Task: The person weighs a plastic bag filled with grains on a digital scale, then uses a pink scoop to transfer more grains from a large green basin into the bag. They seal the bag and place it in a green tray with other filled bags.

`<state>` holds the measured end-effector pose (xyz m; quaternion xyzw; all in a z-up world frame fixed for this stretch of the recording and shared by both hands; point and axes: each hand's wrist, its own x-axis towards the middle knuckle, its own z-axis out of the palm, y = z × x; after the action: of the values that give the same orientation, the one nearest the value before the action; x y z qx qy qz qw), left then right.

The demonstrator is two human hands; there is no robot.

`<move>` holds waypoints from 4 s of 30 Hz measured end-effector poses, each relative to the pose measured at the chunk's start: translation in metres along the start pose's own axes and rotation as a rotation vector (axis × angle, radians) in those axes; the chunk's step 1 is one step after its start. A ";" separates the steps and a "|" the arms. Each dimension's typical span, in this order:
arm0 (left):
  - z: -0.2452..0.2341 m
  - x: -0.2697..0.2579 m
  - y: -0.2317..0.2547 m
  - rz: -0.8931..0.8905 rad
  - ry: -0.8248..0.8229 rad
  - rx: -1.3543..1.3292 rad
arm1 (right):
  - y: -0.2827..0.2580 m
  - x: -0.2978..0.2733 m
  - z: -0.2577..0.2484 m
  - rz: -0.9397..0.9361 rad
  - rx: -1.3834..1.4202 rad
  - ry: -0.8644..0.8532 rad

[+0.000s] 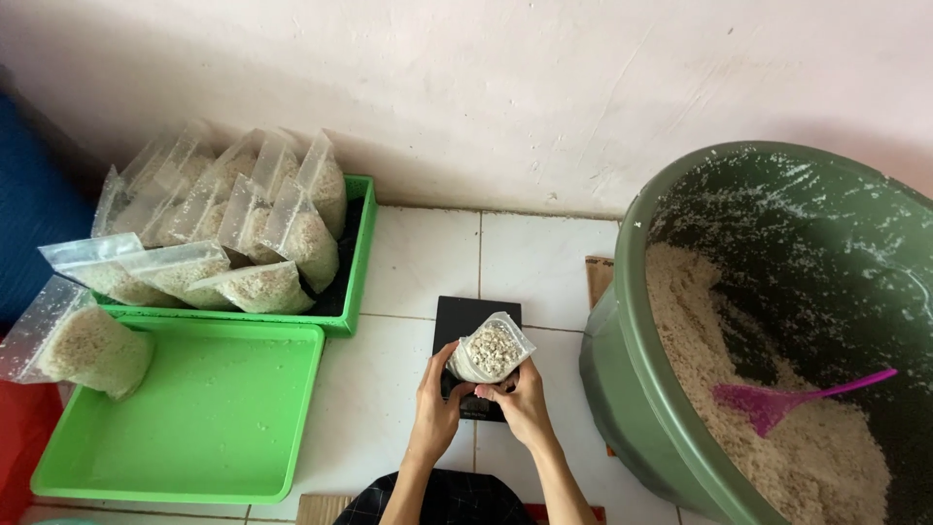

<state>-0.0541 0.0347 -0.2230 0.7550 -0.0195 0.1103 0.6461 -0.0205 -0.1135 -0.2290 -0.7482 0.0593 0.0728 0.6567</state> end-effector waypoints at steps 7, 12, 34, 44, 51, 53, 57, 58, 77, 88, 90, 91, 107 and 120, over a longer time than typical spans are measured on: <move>0.000 -0.001 -0.004 -0.046 -0.010 0.013 | 0.004 0.005 -0.002 0.068 -0.043 0.028; 0.000 -0.003 -0.007 -0.078 0.010 0.025 | -0.015 -0.002 0.000 0.055 0.061 -0.079; 0.022 -0.005 -0.013 -0.009 0.323 -0.025 | -0.006 0.005 0.008 -0.018 0.085 0.052; 0.018 -0.003 0.003 -0.431 0.288 -0.566 | -0.012 -0.001 0.014 -0.044 0.374 0.129; 0.025 -0.002 -0.019 -0.424 0.278 -0.391 | -0.015 -0.001 0.015 -0.051 0.404 0.137; 0.024 -0.001 -0.020 -0.419 0.268 -0.389 | -0.013 0.001 0.013 -0.067 0.392 0.124; 0.023 -0.002 -0.016 -0.404 0.250 -0.343 | -0.013 0.002 0.012 -0.058 0.363 0.088; 0.025 -0.004 -0.017 -0.407 0.252 -0.344 | -0.012 0.002 0.013 -0.055 0.360 0.087; 0.023 0.001 -0.026 -0.309 0.218 -0.476 | -0.025 0.002 0.006 -0.079 0.338 0.058; 0.021 0.003 -0.017 -0.347 0.188 -0.428 | -0.021 0.007 0.003 -0.084 0.356 0.063; 0.018 0.003 -0.007 -0.406 0.176 -0.357 | -0.013 0.009 0.003 -0.040 0.402 0.133; 0.019 0.003 -0.007 -0.407 0.174 -0.356 | -0.010 0.011 0.003 -0.039 0.403 0.135; 0.013 0.003 -0.016 -0.292 0.344 -0.197 | -0.004 0.009 0.011 -0.048 0.167 0.081; 0.014 0.001 -0.016 -0.268 0.317 -0.185 | -0.008 0.004 0.004 -0.073 -0.109 0.085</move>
<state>-0.0488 0.0232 -0.2401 0.6616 0.1729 0.1386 0.7164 -0.0148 -0.1079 -0.2221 -0.7871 0.0556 0.0202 0.6140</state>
